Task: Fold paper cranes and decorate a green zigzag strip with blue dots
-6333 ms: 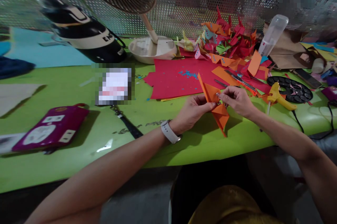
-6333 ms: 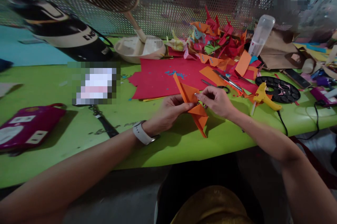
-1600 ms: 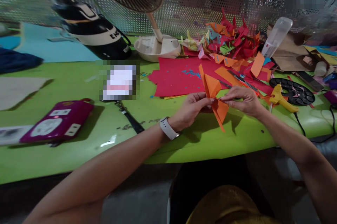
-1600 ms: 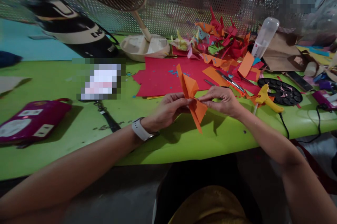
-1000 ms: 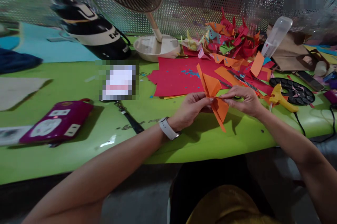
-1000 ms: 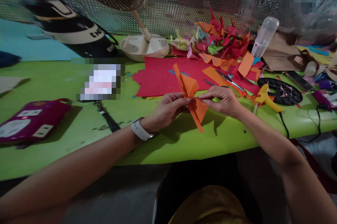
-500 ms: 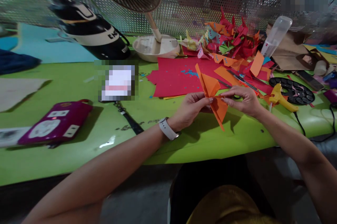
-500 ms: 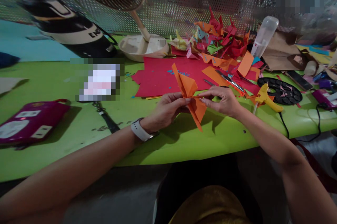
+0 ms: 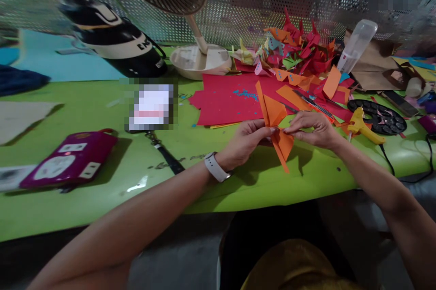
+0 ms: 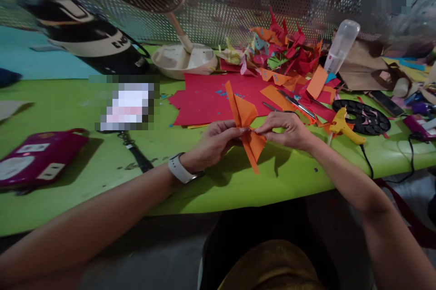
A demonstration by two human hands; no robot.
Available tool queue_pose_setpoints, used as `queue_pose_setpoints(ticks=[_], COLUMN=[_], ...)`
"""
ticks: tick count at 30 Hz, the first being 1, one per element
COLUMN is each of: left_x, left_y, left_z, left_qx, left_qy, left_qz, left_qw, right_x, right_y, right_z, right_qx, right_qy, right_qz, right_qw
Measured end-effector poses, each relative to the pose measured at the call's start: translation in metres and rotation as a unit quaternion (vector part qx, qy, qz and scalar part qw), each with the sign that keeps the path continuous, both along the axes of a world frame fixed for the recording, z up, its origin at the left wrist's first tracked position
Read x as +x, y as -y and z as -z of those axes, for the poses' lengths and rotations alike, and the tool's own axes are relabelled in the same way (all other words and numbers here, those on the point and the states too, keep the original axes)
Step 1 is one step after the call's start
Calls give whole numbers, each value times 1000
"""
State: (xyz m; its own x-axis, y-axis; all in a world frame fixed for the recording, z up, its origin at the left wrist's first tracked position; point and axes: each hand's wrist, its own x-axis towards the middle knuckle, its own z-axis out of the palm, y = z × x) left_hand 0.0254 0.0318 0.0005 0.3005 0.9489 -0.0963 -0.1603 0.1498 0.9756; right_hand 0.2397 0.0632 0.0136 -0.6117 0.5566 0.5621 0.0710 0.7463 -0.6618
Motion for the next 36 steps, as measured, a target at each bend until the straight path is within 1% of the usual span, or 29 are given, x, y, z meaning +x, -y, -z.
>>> queue_pose_setpoints(ticks=[8,17,23,27,30,33,36], left_x=[-1,-2,-1,-1,-1,0,0], left_y=[-2,-2,-2,-2,-1,-1,0], left_z=[3,2,2,2,1,0,1], left_qx=[9,-16,7,24,31,40,44], left_qy=[7,19,-16,-29,-26,-23,-19], left_qz=[-1,2,4,6,1,-8,-12], left_qw=[1000,1000,1000,999,999,999,999], right_x=[-1,0,-2,-3,-3,-4,-6], right_y=[-2,0,0,3,8,11,11], right_z=[5,3,3,0,-5,-10,-10], right_qx=[-13,-14,-23,-31,-76,-171,-252], right_qy=[-16,21,41,32,36,33,57], right_qz=[-12,-14,-14,-18,10,56,53], right_qw=[1000,1000,999,999,996,983,965])
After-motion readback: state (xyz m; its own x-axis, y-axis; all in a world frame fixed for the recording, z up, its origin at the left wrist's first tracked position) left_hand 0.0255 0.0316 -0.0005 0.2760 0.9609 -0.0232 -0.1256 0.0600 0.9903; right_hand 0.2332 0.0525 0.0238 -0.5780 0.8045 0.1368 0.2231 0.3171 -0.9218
